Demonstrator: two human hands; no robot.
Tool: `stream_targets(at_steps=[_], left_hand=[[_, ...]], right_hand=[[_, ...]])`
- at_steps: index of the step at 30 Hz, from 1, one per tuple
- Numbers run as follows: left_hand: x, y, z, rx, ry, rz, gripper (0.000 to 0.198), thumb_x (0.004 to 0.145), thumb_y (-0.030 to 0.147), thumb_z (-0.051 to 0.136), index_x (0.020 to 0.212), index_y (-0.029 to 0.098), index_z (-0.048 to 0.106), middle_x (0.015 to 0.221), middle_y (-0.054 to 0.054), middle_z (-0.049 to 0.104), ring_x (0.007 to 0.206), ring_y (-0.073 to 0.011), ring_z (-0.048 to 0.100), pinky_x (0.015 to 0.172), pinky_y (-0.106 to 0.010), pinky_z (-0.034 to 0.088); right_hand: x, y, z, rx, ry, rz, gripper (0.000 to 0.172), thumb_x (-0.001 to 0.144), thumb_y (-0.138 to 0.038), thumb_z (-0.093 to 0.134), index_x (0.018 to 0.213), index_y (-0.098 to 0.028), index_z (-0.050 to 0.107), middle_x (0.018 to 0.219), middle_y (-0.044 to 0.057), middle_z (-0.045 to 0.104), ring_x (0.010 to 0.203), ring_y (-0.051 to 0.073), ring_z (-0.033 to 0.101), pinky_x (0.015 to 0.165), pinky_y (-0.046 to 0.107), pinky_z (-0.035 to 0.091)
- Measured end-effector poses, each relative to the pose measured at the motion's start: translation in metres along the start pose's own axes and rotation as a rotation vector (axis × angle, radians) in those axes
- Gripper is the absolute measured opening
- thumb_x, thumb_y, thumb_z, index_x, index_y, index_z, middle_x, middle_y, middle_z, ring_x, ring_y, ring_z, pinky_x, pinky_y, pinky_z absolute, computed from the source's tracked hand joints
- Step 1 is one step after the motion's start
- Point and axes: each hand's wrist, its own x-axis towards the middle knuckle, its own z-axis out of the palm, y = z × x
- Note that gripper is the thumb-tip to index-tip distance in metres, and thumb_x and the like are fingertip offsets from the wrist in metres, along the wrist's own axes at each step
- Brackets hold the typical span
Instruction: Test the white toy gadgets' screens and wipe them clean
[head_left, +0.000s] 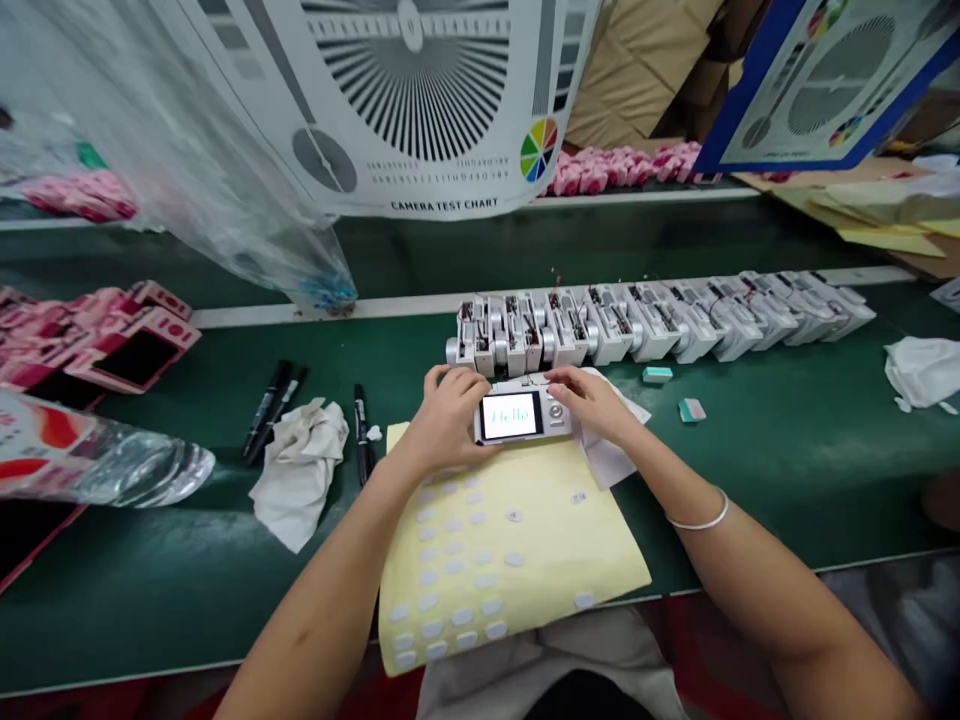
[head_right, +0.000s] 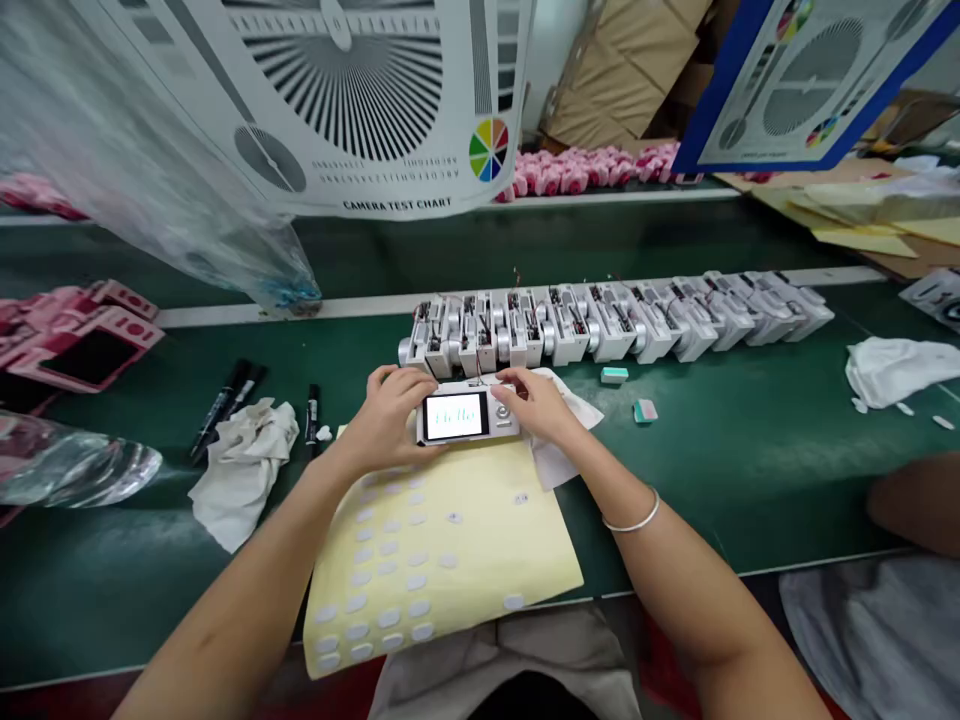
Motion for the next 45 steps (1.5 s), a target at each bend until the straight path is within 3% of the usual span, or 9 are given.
stream_targets(at_steps=[5,9,12,20,29,45], left_hand=[[-0.004,-0.005,0.007,0.136,0.284,0.057,0.049,0.061,0.043,0.061,0.103,0.019,0.049,0.108,-0.014,0.055,0.102,-0.0296,0.051,0.089,-0.045,0.027],[-0.006,-0.009,0.009,0.182,0.386,0.037,0.050,0.061,0.046,0.061,0.103,0.019,0.051,0.109,-0.016,0.055,0.101,-0.0312,0.051,0.084,-0.044,0.029],[-0.006,-0.011,0.009,0.196,0.398,0.071,0.048,0.066,0.045,0.059,0.104,0.018,0.050,0.103,-0.015,0.059,0.100,-0.0301,0.052,0.084,-0.043,0.028],[-0.004,-0.010,0.009,0.243,0.450,0.148,0.049,0.071,0.042,0.057,0.110,0.015,0.047,0.096,-0.014,0.064,0.098,-0.0299,0.054,0.084,-0.042,0.027],[-0.005,-0.006,0.006,0.212,0.435,0.118,0.043,0.070,0.041,0.055,0.105,0.017,0.050,0.096,-0.013,0.064,0.098,-0.0295,0.055,0.085,-0.043,0.028],[-0.006,-0.007,0.005,0.223,0.413,0.109,0.045,0.070,0.045,0.055,0.105,0.018,0.054,0.095,-0.012,0.065,0.097,-0.0299,0.055,0.084,-0.044,0.028]], right_hand=[[0.001,0.001,0.001,0.232,-0.072,-0.051,0.031,0.077,-0.039,0.046,0.101,-0.020,0.050,0.094,0.006,0.062,0.080,0.018,0.062,0.068,0.032,0.050],[-0.006,-0.005,0.000,0.438,-0.250,-0.012,0.043,0.070,-0.029,0.059,0.109,-0.028,0.041,0.103,0.003,0.059,0.089,0.019,0.062,0.072,0.034,0.054],[-0.008,-0.007,0.000,0.591,-0.351,0.042,0.048,0.069,-0.023,0.063,0.109,-0.031,0.039,0.107,0.002,0.056,0.099,0.021,0.059,0.076,0.038,0.055],[-0.006,-0.003,0.006,0.595,-0.278,0.020,0.049,0.067,-0.019,0.065,0.109,-0.029,0.041,0.103,0.001,0.053,0.093,0.019,0.059,0.069,0.034,0.058],[-0.007,-0.002,0.007,0.548,-0.196,-0.041,0.054,0.066,-0.018,0.062,0.115,-0.032,0.043,0.098,0.001,0.051,0.084,0.016,0.056,0.063,0.032,0.058],[-0.009,-0.005,0.007,0.555,-0.234,0.013,0.050,0.065,-0.020,0.063,0.109,-0.032,0.043,0.100,0.001,0.052,0.087,0.018,0.058,0.063,0.033,0.057]])
